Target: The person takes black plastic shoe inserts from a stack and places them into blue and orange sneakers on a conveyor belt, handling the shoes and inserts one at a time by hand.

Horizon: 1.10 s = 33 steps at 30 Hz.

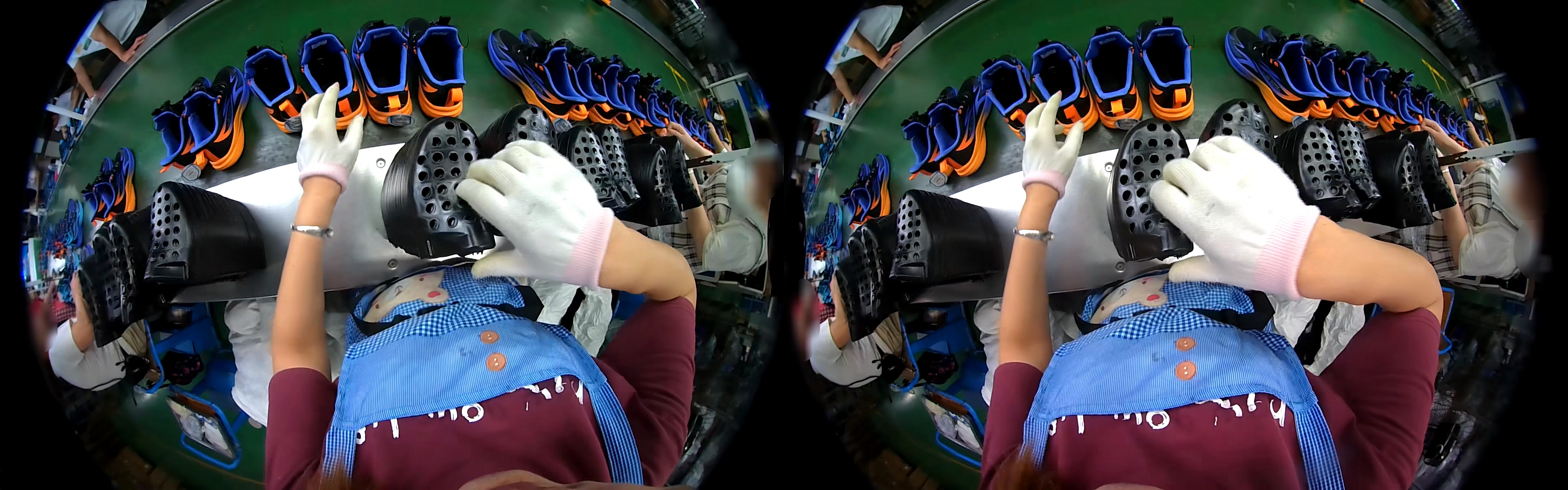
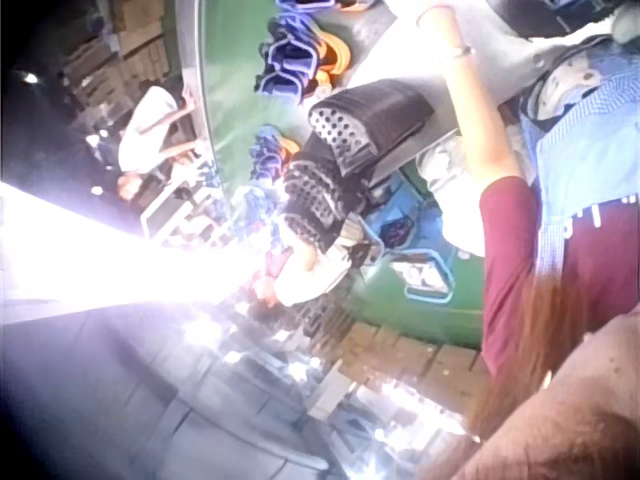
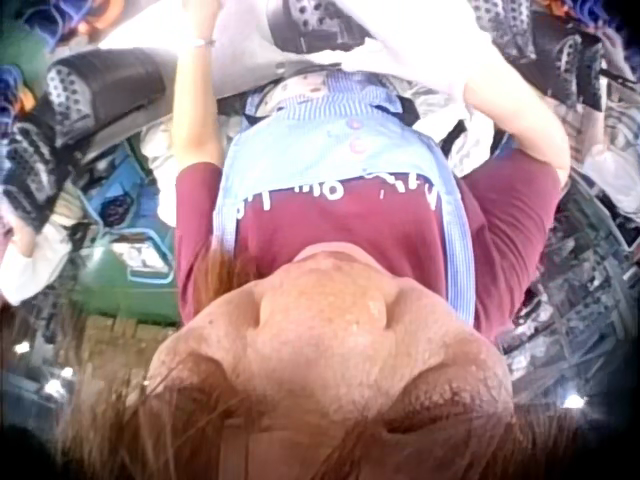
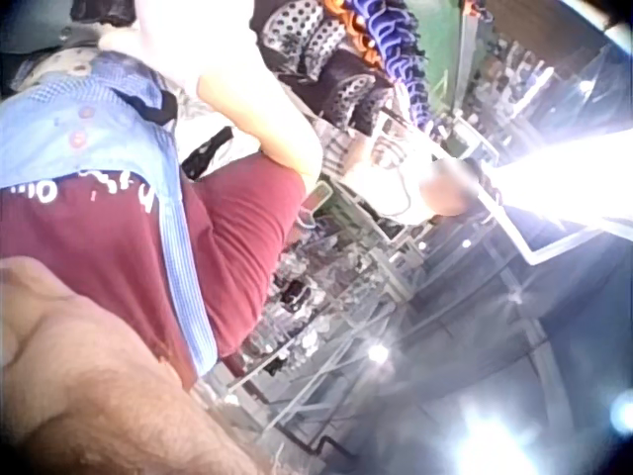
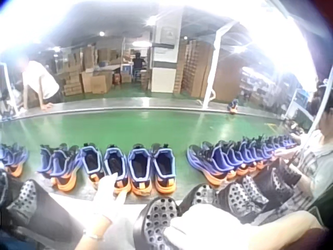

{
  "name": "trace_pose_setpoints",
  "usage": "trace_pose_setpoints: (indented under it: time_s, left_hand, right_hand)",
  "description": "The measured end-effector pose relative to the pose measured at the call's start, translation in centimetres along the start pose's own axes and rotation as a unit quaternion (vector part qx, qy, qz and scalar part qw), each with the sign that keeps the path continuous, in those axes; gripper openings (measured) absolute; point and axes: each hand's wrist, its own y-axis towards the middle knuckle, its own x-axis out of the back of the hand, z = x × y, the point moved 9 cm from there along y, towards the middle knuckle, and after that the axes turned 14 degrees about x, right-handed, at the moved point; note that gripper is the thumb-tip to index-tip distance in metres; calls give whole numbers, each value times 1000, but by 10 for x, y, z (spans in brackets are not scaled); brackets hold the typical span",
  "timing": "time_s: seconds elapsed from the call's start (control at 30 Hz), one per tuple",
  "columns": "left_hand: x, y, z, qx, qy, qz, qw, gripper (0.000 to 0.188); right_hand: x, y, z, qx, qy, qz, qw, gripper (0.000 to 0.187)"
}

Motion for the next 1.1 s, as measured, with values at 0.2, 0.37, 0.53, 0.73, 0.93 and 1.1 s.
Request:
trace_pose_setpoints:
  time_s: [0.2, 0.37, 0.53, 0.73, 0.93, 1.1]
  left_hand:
    - [16, -31, -9, 50, -62, 51, 996, 48]
    - [19, -43, -18, 58, -122, 101, 986, 46]
    - [36, -46, -54, 159, -389, 211, 882, 52]
    - [28, -55, -85, 130, -456, 275, 836, 52]
    - [25, -52, -74, 138, -480, 271, 823, 48]
    - [46, -51, -109, 113, -525, 287, 793, 44]
  right_hand:
    - [-11, -5, 1, -10, 13, 1, 1000, 61]
    - [12, -8, 3, 8, 36, -24, 999, 51]
    - [53, -19, 3, -9, 87, -51, 995, 63]
    - [33, -13, -1, 25, 59, -35, 997, 57]
    - [76, -25, -6, 26, 77, -110, 991, 72]
    - [86, -29, -10, 16, 33, -130, 991, 75]
